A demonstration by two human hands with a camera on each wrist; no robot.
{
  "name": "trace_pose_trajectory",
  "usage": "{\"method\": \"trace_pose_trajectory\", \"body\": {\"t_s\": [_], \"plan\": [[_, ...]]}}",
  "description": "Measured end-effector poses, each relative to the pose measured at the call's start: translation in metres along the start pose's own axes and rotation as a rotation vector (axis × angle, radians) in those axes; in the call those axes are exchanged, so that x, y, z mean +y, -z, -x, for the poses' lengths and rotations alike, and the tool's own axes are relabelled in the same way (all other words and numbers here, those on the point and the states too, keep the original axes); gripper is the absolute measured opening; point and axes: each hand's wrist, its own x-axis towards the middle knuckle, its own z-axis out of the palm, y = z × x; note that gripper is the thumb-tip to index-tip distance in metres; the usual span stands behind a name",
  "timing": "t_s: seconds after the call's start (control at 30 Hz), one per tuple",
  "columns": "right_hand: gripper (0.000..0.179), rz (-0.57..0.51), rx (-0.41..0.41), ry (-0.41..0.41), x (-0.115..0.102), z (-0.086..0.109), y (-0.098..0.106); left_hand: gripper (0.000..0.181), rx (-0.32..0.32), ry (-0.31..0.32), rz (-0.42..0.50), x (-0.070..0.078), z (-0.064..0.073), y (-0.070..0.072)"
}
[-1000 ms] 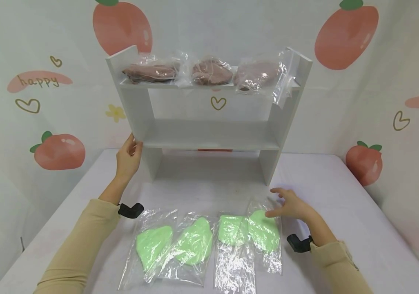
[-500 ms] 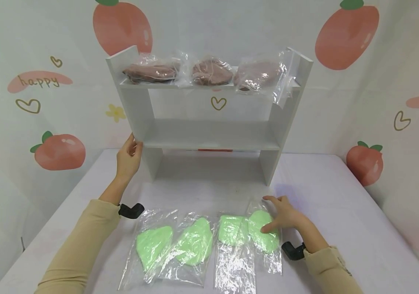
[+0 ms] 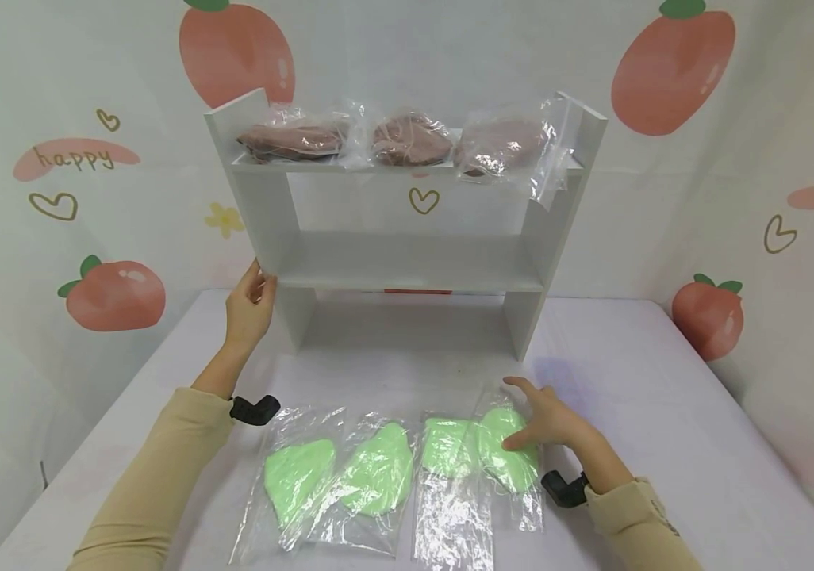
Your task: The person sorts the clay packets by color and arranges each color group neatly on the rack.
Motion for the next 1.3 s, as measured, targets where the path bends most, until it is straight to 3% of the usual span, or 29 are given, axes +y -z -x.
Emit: {"method": "trace_pose_trajectory", "body": {"t_s": [0.1,0.27,0.73,0.93,1.17,1.3], "plan": [[0.095,-0.014,-0.013,0.045,0.001,-0.001,0.000,0.047,0.000,0.002,0.000,0.003,0.001,0.000],[0.078,0.007,0.010,0.118,0.005,-0.003,-0.003,0.047,0.025,-0.031,-0.006,-0.016,-0.006,-0.003],[0.038,-0.256,-0.022,0.219,0.007,-0.004,0.010,0.047,0.022,-0.052,-0.014,-0.018,-0.006,-0.003],[0.036,-0.274,0.045,0.159,-0.003,-0.004,0.014,0.047,0.020,-0.043,-0.015,-0.017,-0.006,-0.003],[0.035,-0.291,0.184,0.105,-0.019,-0.007,0.016,0.047,0.036,-0.047,-0.007,-0.018,-0.007,-0.004],[0.038,-0.363,0.211,0.105,-0.030,-0.009,0.018,0.046,0.037,-0.047,-0.003,-0.017,-0.007,-0.004]]}}
